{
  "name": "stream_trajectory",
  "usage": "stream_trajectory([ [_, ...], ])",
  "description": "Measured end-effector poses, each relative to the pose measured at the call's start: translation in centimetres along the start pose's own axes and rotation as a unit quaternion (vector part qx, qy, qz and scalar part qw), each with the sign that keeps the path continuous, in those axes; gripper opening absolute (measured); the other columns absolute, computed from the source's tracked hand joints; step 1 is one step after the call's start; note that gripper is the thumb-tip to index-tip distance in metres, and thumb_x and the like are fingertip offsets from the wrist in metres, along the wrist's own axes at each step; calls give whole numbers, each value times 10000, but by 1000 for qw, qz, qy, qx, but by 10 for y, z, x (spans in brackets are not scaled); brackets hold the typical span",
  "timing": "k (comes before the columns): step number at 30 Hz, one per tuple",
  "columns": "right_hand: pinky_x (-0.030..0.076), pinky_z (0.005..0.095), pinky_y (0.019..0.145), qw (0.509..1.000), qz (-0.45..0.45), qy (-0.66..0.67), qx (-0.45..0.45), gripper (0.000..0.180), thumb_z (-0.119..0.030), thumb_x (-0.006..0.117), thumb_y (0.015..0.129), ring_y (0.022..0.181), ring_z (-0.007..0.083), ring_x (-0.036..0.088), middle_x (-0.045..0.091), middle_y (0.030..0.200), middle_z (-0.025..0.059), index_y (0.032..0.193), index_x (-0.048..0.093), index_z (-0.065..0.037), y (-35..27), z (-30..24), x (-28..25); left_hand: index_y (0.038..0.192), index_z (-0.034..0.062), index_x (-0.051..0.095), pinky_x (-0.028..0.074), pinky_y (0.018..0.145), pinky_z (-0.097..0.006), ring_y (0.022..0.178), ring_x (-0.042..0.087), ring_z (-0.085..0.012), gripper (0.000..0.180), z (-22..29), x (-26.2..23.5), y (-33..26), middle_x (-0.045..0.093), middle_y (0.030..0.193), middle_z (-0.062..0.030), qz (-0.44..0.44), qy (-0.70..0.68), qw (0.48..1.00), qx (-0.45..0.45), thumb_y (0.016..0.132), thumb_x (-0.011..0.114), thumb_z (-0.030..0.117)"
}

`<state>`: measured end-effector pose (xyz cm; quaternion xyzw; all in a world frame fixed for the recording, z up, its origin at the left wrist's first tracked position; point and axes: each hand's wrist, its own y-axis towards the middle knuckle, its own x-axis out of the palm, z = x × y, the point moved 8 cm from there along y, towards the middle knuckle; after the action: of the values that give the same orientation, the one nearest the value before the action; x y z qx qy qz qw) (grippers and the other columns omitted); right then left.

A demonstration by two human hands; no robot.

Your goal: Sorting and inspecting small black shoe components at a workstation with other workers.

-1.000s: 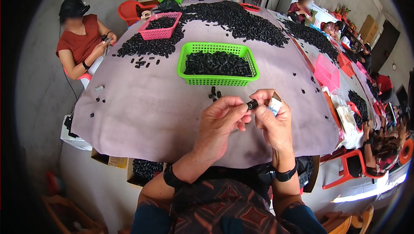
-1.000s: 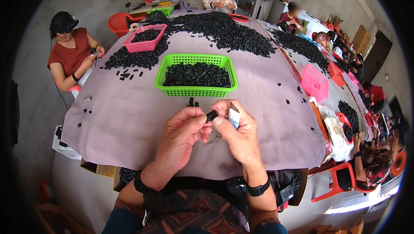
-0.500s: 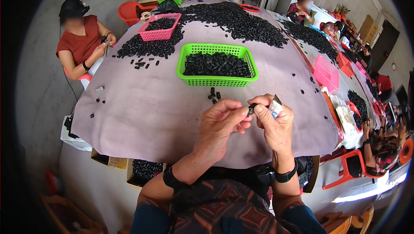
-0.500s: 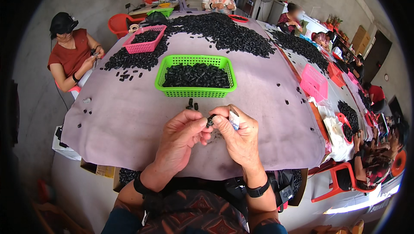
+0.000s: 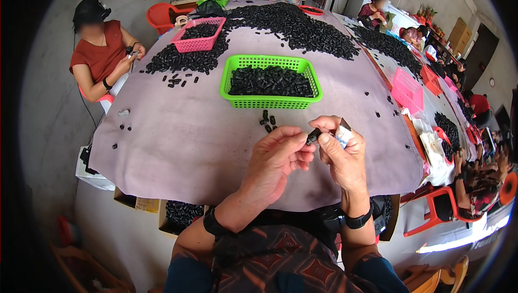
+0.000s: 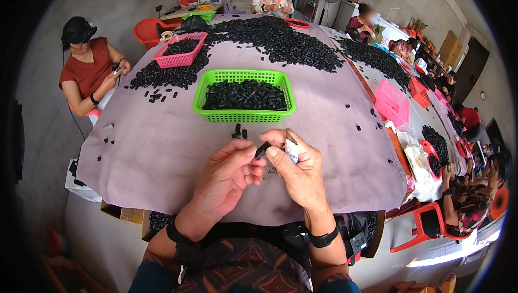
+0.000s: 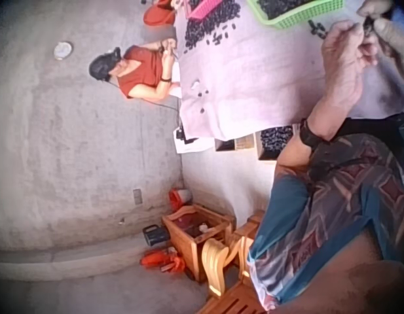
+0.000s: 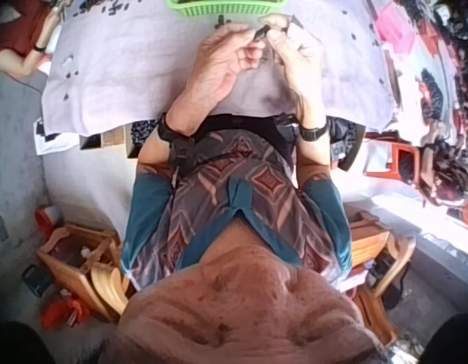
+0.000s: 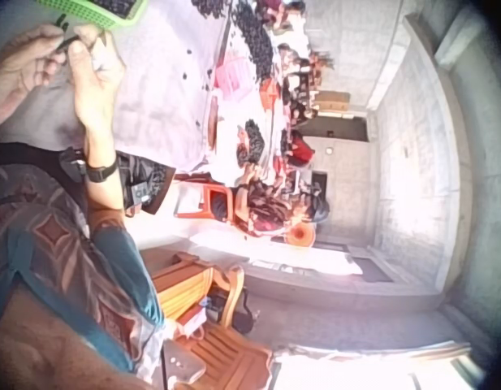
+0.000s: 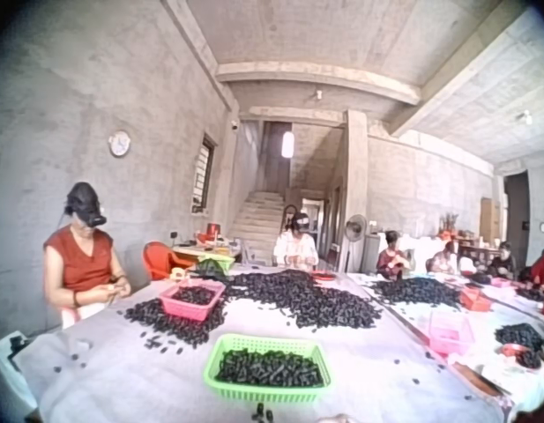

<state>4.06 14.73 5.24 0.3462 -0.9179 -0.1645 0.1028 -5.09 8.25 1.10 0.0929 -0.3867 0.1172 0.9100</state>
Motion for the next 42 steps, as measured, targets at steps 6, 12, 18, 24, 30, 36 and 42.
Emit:
stream_trajectory([
  [6, 335, 164, 461, 1000, 2, 10, 19, 157, -163, 576, 863, 553, 17, 449, 585, 737, 2, 889, 608, -11, 0, 5, -3, 960, 61, 556, 455, 602, -270, 699, 564, -117, 124, -6, 2, 0, 614, 846, -61, -22, 9, 1000, -18, 887, 513, 150],
  [12, 335, 174, 451, 999, 36, 1, 22, 161, -176, 585, 860, 546, 22, 443, 572, 664, -9, 827, 607, -20, 1, 4, -7, 1001, 52, 568, 457, 602, -258, 752, 567, -112, 159, -5, 2, 1, 603, 878, -51, -16, 65, 998, 3, 888, 519, 152],
  [18, 333, 176, 452, 998, 41, -40, 31, 180, -186, 586, 862, 527, 24, 443, 567, 651, -10, 792, 610, -22, 1, 8, -11, 1016, 23, 569, 461, 604, -252, 736, 571, -116, 166, -1, 5, 1, 610, 868, -70, -28, 131, 991, 13, 877, 526, 105],
  [24, 299, 172, 419, 997, 55, 17, 52, 213, -222, 577, 867, 487, 20, 406, 539, 628, -21, 828, 623, -17, 0, 12, -13, 1016, 22, 569, 463, 604, -270, 731, 575, -137, 166, -4, 5, 2, 618, 872, -87, -35, 82, 996, 3, 881, 521, 108],
  [30, 277, 173, 408, 998, 51, 11, 37, 225, -229, 565, 873, 467, 18, 380, 553, 657, -4, 884, 634, -15, -1, 7, -10, 1022, 39, 573, 466, 607, -291, 734, 580, -154, 168, -6, 2, 2, 622, 872, -94, -32, 6, 999, -11, 890, 507, 120],
  [36, 415, 189, 513, 999, 11, 34, 9, 143, -97, 593, 844, 584, 51, 506, 581, 718, 21, 919, 603, 25, -1, -3, 2, 1024, 40, 575, 465, 606, -283, 740, 580, -148, 174, -7, 2, 2, 612, 853, -79, -33, -16, 999, -22, 895, 495, 125],
  [42, 453, 211, 592, 998, 10, -56, -7, 105, -38, 591, 832, 651, 82, 543, 597, 755, 47, 903, 586, 40, 0, -6, 0, 1000, 24, 579, 462, 601, -276, 712, 566, -134, 169, -8, 2, 3, 602, 833, -67, -35, 10, 999, -25, 888, 502, 125],
])
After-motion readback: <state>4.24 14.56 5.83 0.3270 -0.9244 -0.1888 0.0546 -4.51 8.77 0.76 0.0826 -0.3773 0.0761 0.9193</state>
